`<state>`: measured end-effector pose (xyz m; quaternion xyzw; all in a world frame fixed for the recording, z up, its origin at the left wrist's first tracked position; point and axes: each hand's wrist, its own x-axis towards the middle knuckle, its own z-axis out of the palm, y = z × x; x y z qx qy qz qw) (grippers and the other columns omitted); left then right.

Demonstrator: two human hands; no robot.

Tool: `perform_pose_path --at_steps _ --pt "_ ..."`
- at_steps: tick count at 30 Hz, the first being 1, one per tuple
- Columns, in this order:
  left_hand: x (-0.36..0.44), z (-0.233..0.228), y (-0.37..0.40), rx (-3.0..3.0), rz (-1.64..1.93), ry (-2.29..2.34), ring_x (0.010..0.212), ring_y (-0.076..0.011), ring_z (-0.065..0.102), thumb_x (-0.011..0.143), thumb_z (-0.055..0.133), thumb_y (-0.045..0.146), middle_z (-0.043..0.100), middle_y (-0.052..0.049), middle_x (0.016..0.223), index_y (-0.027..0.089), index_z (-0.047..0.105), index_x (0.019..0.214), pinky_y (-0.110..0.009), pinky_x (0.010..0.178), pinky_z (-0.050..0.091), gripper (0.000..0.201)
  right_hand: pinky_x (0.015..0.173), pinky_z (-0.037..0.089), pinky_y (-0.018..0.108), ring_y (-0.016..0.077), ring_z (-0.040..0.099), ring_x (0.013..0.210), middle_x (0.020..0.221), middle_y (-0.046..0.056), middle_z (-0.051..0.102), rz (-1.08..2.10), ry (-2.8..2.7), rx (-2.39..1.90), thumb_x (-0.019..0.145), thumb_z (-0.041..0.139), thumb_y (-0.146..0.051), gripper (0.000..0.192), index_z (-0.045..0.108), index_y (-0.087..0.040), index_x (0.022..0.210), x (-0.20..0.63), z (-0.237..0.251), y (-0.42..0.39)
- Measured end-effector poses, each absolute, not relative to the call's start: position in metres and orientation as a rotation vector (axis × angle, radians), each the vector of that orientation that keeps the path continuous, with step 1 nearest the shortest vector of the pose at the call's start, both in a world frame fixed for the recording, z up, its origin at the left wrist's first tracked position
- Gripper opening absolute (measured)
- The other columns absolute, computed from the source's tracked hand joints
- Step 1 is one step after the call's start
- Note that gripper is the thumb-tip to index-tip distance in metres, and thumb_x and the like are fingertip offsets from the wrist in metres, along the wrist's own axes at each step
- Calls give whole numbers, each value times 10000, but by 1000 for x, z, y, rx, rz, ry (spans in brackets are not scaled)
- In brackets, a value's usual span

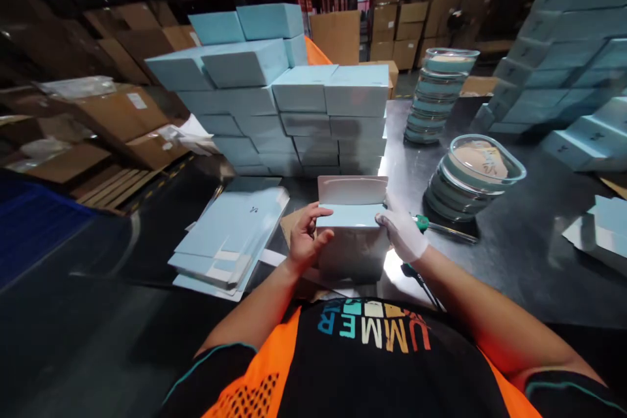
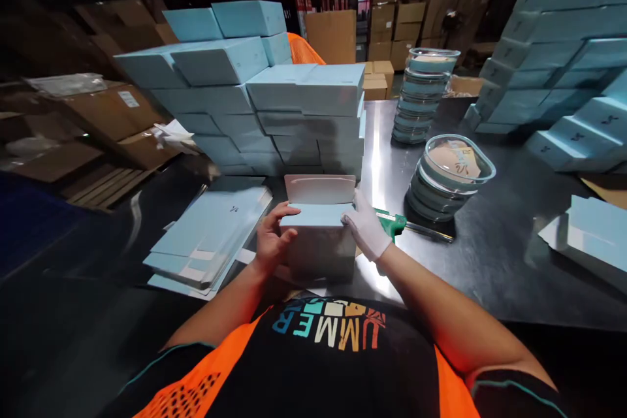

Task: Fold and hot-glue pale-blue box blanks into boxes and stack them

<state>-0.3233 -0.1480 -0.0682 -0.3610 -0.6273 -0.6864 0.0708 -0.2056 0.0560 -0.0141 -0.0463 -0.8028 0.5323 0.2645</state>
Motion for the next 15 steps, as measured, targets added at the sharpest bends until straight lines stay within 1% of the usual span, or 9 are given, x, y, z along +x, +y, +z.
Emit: perform_pose_path --at_steps 2,4,6,7,9,10,11,13,15 --pt "-325 -71 -148 -1161 -2055 -1816 1158 -305 740 810 842 797 726 -155 1279 205 763 1017 -420 978 581 632 1116 599 530 317 749 1154 1225 122 805 1516 -2155 -138 950 622 -561 507 690 -221 1319 -209 -15 56" --pt "-328 -69 -149 -1194 -2102 -1696 1225 -303 744 837 877 709 715 -144 1337 230 709 1073 -435 1011 588 560 1133 584 551 331 739 1200 1296 146 784 1511 -2175 -77 904 725 -613 586 668 -213 1329 -202 -21 63" --pt "-332 -63 -152 -1247 -2156 -1582 1230 -293 762 835 919 637 748 -102 1240 268 668 1142 -451 1025 601 542 1169 558 588 367 698 1331 1464 194 712 1415 -2231 87 815 875 -614 676 665 -213 1317 -191 -28 71" --pt "-334 -58 -154 -1305 -2152 -1568 1214 -293 773 839 928 613 760 -82 1166 278 678 1149 -462 1028 608 520 1187 544 604 379 666 1401 1561 210 653 1376 -2248 162 801 918 -582 657 673 -222 1293 -185 -30 73" --pt "-337 -49 -160 -1462 -2063 -1635 1211 -313 779 864 914 598 768 -77 1069 277 762 1082 -507 1046 615 417 1187 552 604 371 611 1502 1695 199 545 1350 -2250 255 889 894 -491 463 701 -246 1231 -175 -33 72" --pt "-339 -45 -163 -1527 -2002 -1686 1228 -331 773 880 897 601 773 -88 1054 273 806 1018 -536 1059 614 368 1173 570 586 350 603 1523 1712 179 535 1355 -2233 289 957 842 -430 338 718 -260 1222 -171 -33 71" --pt "-339 -42 -165 -1567 -1954 -1721 1244 -346 767 896 880 601 781 -97 1046 272 835 960 -564 1070 613 338 1158 588 564 325 612 1521 1693 158 564 1357 -2212 326 1005 794 -368 251 735 -278 1232 -168 -33 68" --pt "-339 -40 -167 -1589 -1924 -1699 1253 -356 764 918 868 567 795 -93 1022 291 865 932 -595 1089 608 277 1152 600 543 298 654 1477 1586 130 667 1324 -2172 390 1032 757 -296 209 768 -308 1240 -165 -34 64" --pt "-337 -46 -166 -1603 -1946 -1620 1294 -346 750 940 865 510 810 -83 1073 327 877 1009 -594 1134 584 196 1184 578 564 309 659 1471 1573 127 680 1291 -2166 358 1028 752 -311 216 786 -316 1241 -164 -39 60"
